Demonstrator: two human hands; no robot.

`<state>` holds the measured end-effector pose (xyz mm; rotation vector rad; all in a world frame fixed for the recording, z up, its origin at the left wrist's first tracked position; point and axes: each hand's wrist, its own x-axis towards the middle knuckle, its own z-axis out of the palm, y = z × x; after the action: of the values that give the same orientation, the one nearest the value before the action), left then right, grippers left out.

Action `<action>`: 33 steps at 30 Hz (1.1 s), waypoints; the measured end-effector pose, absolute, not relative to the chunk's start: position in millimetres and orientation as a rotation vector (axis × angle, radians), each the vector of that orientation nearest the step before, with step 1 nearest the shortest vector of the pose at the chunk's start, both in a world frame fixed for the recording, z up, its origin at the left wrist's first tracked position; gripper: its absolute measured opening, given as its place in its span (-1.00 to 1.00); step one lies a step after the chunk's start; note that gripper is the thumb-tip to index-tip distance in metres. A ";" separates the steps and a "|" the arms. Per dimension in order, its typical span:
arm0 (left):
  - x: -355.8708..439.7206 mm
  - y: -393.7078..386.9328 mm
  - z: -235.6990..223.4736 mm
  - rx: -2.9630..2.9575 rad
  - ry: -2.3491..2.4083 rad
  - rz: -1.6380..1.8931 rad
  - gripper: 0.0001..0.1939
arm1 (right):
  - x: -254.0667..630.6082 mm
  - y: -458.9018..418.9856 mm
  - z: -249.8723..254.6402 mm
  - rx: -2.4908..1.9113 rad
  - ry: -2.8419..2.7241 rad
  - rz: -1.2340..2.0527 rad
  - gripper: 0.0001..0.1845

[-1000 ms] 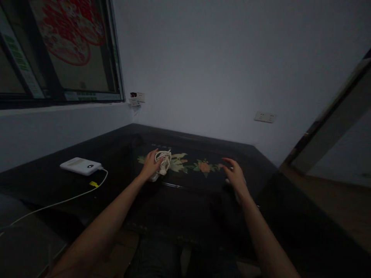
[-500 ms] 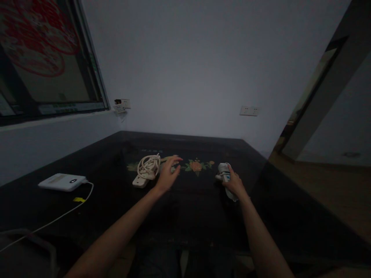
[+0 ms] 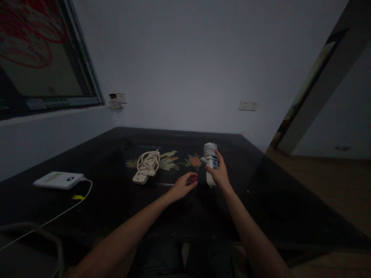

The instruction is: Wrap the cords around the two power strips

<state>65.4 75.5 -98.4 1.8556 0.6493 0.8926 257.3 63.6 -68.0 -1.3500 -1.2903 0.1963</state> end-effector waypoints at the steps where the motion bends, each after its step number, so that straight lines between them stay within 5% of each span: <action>1: 66.5 77.5 -98.3 1.781 0.639 0.908 -0.65 | 244.6 64.1 -64.9 -1.297 -1.291 0.203 -0.11; 6: 61.0 84.9 -86.7 1.587 0.768 1.138 -0.54 | 199.0 54.2 -64.4 -1.188 -1.336 0.179 -0.11; 18: 51.1 77.4 -78.8 1.974 0.901 1.181 -0.67 | 198.5 43.0 -76.6 -1.166 -1.480 0.290 -0.04; 33: 53.5 73.6 -82.9 2.104 0.952 1.095 -0.71 | 196.3 51.3 -89.4 -1.081 -1.258 0.520 -0.21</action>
<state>53.5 73.6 -82.9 2.1043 0.9523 1.0953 196.3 51.3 -89.4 -1.0812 -1.2579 0.5202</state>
